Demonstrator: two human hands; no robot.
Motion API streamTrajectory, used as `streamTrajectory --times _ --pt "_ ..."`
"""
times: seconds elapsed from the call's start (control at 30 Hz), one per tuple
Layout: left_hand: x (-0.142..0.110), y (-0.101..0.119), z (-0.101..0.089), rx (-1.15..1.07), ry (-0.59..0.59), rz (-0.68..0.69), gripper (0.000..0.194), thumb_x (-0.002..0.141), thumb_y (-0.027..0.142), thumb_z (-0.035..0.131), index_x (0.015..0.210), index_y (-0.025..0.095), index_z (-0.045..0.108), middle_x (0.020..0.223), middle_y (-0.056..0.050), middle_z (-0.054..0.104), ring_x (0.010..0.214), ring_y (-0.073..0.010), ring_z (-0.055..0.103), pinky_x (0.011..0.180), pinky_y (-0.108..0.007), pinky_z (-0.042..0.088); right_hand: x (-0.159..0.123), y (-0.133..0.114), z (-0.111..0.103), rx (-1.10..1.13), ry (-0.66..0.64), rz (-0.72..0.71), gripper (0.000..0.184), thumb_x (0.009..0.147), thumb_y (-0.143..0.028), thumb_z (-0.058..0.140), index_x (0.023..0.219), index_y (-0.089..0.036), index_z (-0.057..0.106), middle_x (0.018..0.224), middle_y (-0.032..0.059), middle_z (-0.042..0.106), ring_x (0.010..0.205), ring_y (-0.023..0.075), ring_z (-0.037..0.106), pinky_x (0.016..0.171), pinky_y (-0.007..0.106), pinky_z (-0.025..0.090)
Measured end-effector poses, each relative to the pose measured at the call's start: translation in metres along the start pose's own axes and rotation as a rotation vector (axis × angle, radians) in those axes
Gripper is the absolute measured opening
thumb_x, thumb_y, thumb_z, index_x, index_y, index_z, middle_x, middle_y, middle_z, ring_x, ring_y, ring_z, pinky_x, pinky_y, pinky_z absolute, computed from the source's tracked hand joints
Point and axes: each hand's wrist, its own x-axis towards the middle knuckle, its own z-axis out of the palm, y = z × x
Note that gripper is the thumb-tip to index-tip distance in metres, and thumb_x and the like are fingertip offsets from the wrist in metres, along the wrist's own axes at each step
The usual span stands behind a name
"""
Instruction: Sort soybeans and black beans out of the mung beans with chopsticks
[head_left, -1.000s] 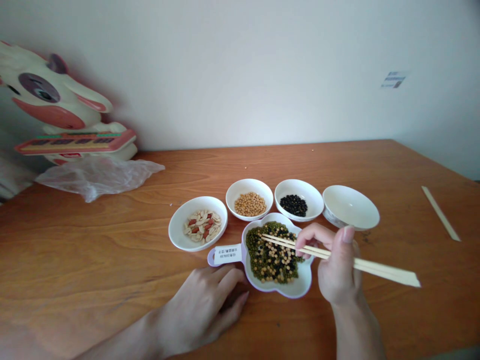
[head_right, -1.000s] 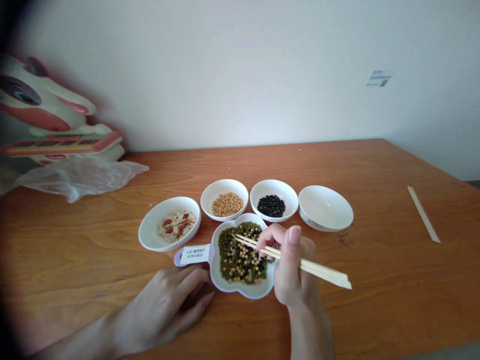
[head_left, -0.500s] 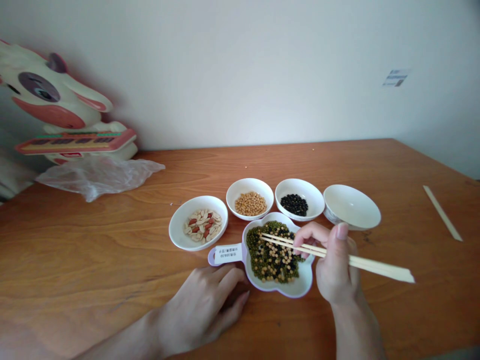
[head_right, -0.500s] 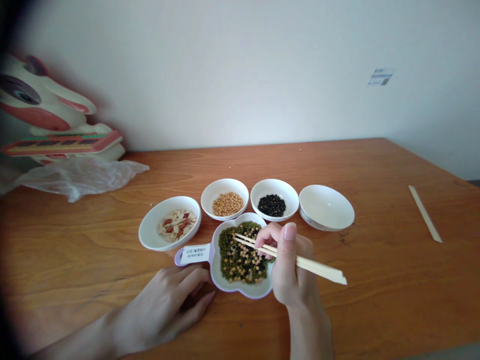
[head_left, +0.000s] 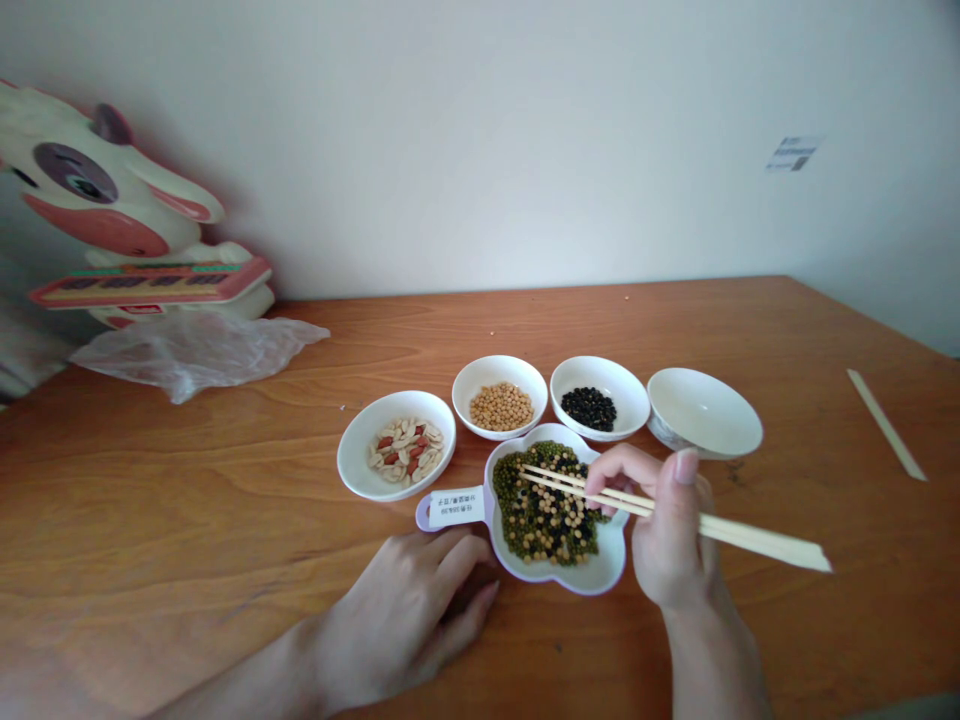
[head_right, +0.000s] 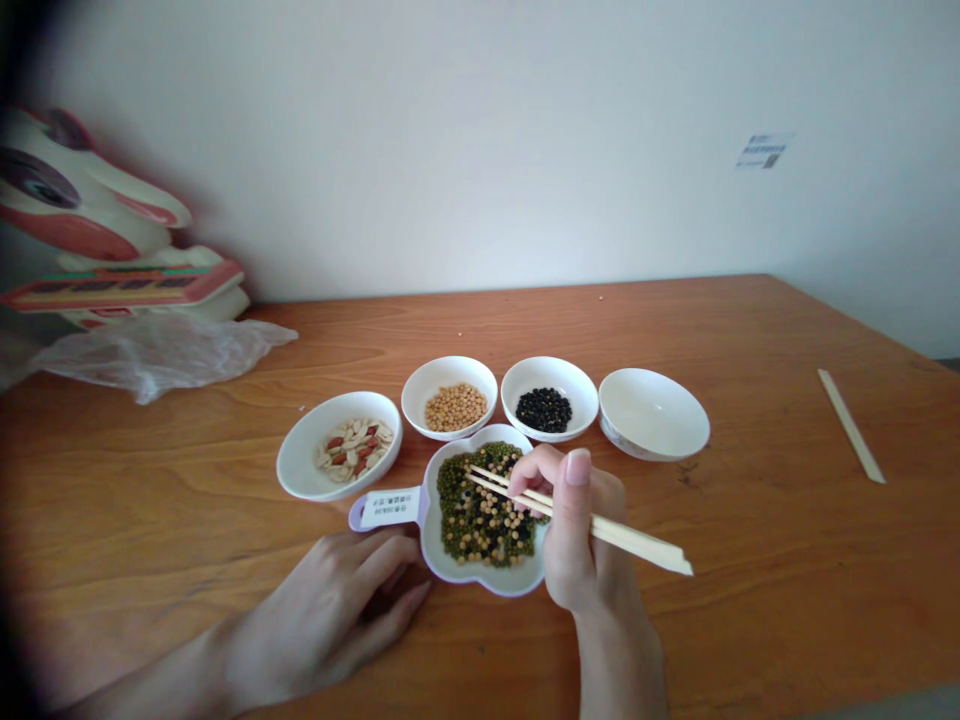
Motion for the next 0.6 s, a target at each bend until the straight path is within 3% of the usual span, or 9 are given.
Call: streamTrajectory --times 0.6 --pt "-0.0005 -0.0004 -0.0006 0.014 0.012 0.013 0.016 0.104 0.019 0.055 0.117 0.027 0.059 0.105 0.000 0.075 0.084 -0.0179 0.072 0.072 -0.030 0.054 -0.0006 -0.0035 0.0009 0.015 0.062 -0.022 0.087 0.108 -0.073 0.014 0.064 -0.022 0.070 0.059 0.0066 0.067 0.057 0.0185 0.060 0.054 0.033 0.045"
